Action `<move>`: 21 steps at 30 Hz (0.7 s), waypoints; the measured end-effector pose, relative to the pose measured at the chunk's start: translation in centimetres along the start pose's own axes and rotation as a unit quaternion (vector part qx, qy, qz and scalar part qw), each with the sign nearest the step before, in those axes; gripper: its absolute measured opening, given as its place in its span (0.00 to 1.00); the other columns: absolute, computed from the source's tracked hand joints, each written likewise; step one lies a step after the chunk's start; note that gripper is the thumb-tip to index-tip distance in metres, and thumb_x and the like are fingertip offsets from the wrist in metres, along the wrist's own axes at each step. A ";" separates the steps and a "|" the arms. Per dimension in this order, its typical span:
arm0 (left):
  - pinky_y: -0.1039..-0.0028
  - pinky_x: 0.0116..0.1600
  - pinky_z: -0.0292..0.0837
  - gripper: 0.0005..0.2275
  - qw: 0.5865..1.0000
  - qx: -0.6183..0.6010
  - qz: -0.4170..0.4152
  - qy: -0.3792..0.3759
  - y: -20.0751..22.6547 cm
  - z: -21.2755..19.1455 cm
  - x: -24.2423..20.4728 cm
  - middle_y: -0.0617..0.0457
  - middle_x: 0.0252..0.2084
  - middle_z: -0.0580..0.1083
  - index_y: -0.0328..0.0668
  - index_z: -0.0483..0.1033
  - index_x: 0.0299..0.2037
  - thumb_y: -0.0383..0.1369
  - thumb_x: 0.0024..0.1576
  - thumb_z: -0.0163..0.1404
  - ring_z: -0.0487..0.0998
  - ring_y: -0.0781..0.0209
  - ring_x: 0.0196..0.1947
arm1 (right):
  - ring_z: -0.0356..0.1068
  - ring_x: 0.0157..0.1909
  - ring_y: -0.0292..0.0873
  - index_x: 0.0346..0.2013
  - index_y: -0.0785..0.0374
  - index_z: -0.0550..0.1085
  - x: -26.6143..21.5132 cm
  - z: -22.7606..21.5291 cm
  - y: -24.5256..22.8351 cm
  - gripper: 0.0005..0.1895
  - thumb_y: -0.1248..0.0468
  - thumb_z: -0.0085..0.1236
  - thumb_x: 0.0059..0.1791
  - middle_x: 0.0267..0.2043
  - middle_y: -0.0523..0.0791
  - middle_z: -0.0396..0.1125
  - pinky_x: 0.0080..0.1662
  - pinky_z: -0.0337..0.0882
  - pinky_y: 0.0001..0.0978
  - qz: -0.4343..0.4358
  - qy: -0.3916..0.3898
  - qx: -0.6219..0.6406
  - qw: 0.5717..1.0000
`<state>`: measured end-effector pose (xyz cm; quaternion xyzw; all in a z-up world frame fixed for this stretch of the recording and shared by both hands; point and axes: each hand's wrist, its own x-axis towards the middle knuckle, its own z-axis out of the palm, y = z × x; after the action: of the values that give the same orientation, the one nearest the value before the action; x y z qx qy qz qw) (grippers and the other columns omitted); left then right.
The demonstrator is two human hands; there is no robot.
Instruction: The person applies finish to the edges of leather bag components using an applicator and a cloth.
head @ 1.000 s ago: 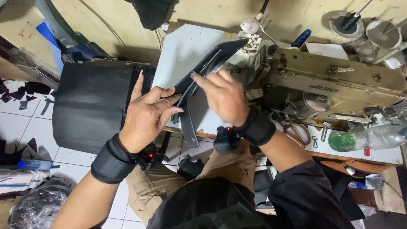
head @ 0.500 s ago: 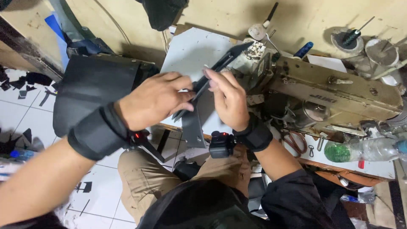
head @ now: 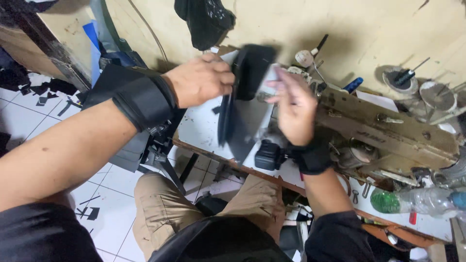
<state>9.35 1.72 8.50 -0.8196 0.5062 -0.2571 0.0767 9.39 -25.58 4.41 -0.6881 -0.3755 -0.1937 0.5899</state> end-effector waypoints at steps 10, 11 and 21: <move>0.63 0.48 0.65 0.09 0.975 0.114 -0.178 0.075 -0.7 0.2 2.2 0.50 0.36 0.73 0.42 0.81 0.42 0.31 0.59 0.48 0.75 0.52 0.40 | 0.78 0.53 0.42 0.68 0.61 0.68 0.9 -2.0 -2.9 0.17 0.75 0.43 0.65 0.61 0.49 0.68 0.36 0.75 0.23 -0.159 0.073 -0.079 0.981; 0.63 0.47 0.65 0.09 0.973 0.103 -0.189 0.082 -0.3 1.4 2.5 0.49 0.36 0.73 0.41 0.80 0.41 0.31 0.58 0.48 0.75 0.52 0.40 | 0.77 0.55 0.42 0.67 0.62 0.68 1.1 -0.9 -2.9 0.17 0.75 0.44 0.64 0.61 0.50 0.67 0.38 0.76 0.25 -0.120 0.049 -0.068 0.989; 0.59 0.49 0.66 0.08 0.939 -0.086 -0.293 0.160 4.3 5.0 1.1 0.45 0.38 0.72 0.35 0.80 0.40 0.27 0.52 0.55 0.73 0.45 0.44 | 0.73 0.47 0.39 0.65 0.65 0.71 1.1 4.9 4.3 0.16 0.72 0.45 0.62 0.52 0.49 0.66 0.43 0.81 0.27 -0.014 -0.002 -0.161 0.987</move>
<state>8.86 -1.95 2.96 -0.8831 0.2698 -0.3512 -0.1546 12.38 -20.71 1.21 -0.7692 -0.3499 -0.2583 0.4682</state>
